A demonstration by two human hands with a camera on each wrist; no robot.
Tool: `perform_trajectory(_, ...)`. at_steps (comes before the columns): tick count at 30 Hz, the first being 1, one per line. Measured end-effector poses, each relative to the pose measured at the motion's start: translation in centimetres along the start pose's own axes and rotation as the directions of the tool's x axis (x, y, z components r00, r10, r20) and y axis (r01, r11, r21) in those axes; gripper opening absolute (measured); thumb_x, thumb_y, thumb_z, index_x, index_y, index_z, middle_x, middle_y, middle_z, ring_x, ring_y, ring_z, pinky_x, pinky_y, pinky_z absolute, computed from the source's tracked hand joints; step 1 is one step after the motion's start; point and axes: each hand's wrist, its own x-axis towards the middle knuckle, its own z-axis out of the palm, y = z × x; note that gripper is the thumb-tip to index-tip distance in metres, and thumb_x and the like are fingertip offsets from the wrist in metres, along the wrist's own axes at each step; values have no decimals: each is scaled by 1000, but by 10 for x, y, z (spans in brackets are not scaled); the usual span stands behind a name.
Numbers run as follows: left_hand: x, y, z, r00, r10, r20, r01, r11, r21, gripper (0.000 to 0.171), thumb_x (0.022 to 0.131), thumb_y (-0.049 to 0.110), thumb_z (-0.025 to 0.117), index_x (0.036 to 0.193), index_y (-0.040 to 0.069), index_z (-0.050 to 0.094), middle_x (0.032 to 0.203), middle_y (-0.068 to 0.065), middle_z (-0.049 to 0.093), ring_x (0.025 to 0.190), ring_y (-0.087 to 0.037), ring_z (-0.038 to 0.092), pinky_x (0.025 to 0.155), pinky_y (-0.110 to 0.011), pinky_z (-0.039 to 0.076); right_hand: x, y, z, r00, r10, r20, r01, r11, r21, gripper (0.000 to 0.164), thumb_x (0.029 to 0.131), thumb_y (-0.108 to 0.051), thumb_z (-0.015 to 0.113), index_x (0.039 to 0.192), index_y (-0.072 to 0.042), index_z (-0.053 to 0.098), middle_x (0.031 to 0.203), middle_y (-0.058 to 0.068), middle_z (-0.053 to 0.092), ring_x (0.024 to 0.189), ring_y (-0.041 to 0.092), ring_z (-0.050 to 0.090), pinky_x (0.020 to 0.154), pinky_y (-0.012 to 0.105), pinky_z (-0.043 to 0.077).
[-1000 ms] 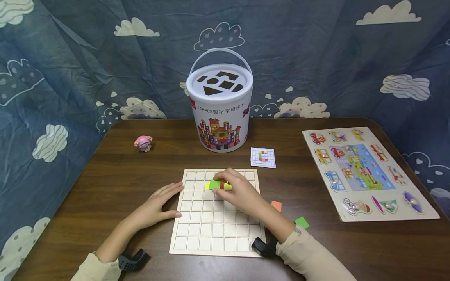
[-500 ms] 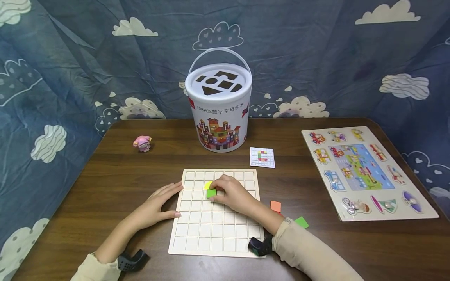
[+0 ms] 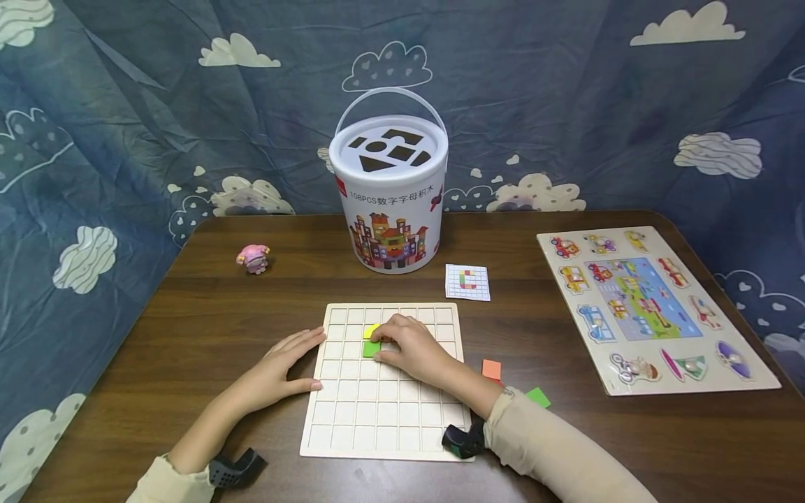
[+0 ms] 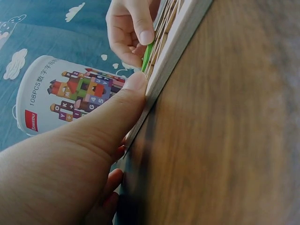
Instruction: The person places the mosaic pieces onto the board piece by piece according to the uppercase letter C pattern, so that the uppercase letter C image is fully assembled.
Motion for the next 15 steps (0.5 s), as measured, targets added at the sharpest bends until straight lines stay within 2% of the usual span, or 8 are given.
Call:
perform_trajectory(9,-1,-2,0,1000,4,-8,-4,1000,-1,77,77,50,63,138,12,37,144,0,30,130,-25,25,102,-49,20,0,-4,-3,998,37,44,-37,999,-6,28,79,-27,70,105,-18,65,99,-8,53,87,9,46,78,32,39)
perform_trajectory(12,0,-1,0,1000,14,-17,-14,1000,0,77,77,50,63,138,12,37,143,-1,31,130,-26,25,101,-50,21,-5,-3,-8,997,59,57,-64,995,73,35,80,-29,68,111,-16,62,104,-7,53,93,10,48,82,31,41)
perform_trajectory(15,0,-1,0,999,25,-22,-25,1000,0,76,77,49,63,138,11,37,143,-2,31,129,-27,26,101,-51,21,-10,-2,-17,997,74,36,-79,981,176,38,81,-30,67,115,-13,60,109,-5,54,98,13,50,85,33,43)
